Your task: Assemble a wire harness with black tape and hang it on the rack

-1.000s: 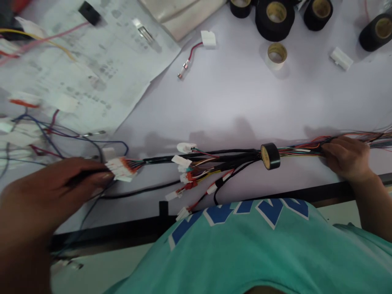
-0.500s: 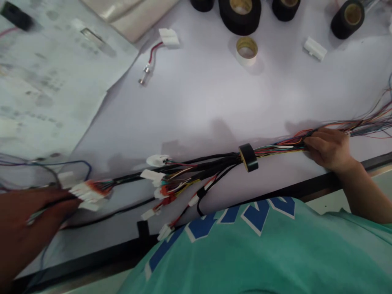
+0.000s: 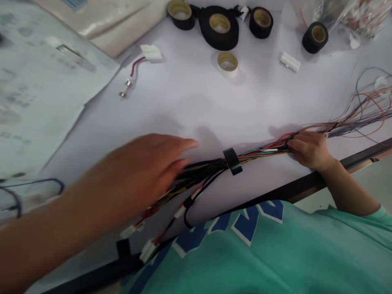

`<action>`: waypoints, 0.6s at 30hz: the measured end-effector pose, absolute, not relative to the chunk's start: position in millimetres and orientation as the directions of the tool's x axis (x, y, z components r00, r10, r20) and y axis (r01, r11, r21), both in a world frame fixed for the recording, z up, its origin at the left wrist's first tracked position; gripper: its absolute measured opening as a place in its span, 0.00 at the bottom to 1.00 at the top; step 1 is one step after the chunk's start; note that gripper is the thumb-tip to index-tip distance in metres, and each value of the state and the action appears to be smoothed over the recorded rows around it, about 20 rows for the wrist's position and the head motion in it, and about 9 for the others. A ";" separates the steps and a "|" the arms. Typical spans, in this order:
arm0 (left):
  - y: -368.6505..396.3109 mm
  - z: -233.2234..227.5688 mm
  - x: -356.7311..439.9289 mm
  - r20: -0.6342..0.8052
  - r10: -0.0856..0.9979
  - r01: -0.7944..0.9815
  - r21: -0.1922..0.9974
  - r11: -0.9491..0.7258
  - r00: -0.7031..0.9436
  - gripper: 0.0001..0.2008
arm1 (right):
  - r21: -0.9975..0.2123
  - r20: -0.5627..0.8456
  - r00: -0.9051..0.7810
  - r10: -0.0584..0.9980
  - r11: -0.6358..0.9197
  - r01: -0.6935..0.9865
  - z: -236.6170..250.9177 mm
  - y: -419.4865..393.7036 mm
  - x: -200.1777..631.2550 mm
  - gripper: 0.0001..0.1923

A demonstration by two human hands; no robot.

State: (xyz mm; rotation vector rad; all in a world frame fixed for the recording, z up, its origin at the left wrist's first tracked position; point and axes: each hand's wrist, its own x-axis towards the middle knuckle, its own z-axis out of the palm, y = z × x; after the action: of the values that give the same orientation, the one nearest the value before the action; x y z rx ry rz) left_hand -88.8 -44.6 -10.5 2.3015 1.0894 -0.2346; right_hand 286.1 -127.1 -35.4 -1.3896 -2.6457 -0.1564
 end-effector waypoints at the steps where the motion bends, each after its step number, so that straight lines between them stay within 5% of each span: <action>1: -41.3 -9.9 -67.7 -0.384 0.608 0.715 0.454 -0.531 0.695 0.20 | 0.019 0.175 -0.563 0.808 0.569 0.822 -35.4 -127.2 286.3 0.11; 6: -39.8 -7.9 -17.4 -0.412 0.478 0.631 0.519 -0.577 0.776 0.18 | 0.003 0.193 -0.576 0.794 0.587 0.810 -34.0 -127.1 287.6 0.10; 12: -44.0 2.2 -15.6 -0.462 0.486 0.667 0.441 -0.600 0.742 0.14 | 0.014 0.226 -0.575 0.786 0.588 0.809 -30.7 -125.2 288.8 0.09; 18: -43.3 4.9 -14.2 -0.524 0.477 0.708 0.512 -0.486 0.706 0.13 | -0.001 0.264 -0.552 0.791 0.573 0.820 -31.5 -125.0 289.1 0.05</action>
State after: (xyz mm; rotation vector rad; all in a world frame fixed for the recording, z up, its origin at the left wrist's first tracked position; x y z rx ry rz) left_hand -14.2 -43.3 4.9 2.1774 0.8983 -0.4050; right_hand 289.1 -125.0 -31.5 -1.3402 -2.5709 -0.1784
